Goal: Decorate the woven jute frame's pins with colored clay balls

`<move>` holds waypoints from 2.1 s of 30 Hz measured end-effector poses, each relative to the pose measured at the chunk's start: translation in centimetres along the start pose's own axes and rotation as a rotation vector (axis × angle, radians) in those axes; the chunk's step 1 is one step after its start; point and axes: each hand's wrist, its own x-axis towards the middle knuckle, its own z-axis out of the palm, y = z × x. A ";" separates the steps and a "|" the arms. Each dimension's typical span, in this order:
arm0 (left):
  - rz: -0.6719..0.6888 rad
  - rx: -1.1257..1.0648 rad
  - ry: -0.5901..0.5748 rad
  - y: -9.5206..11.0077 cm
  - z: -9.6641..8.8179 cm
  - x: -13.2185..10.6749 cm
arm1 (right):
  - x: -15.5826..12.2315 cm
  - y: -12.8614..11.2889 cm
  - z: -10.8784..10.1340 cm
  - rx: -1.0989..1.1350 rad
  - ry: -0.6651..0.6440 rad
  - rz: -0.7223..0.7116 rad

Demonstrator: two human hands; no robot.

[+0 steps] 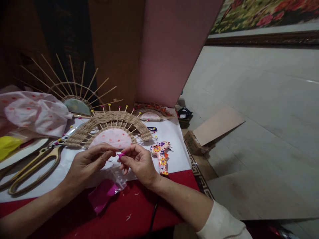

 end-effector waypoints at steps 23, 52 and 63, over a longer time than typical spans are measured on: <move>-0.206 -0.071 -0.089 -0.1 0.3 -0.1 | -0.3 0.6 0.0 -0.172 0.022 -0.097; -0.079 0.010 -0.120 -0.1 0.1 -0.2 | -0.2 0.1 0.2 -0.036 -0.010 0.004; -0.031 -0.019 -0.102 -0.2 0.0 -0.2 | -0.2 0.3 0.1 -0.021 -0.021 0.039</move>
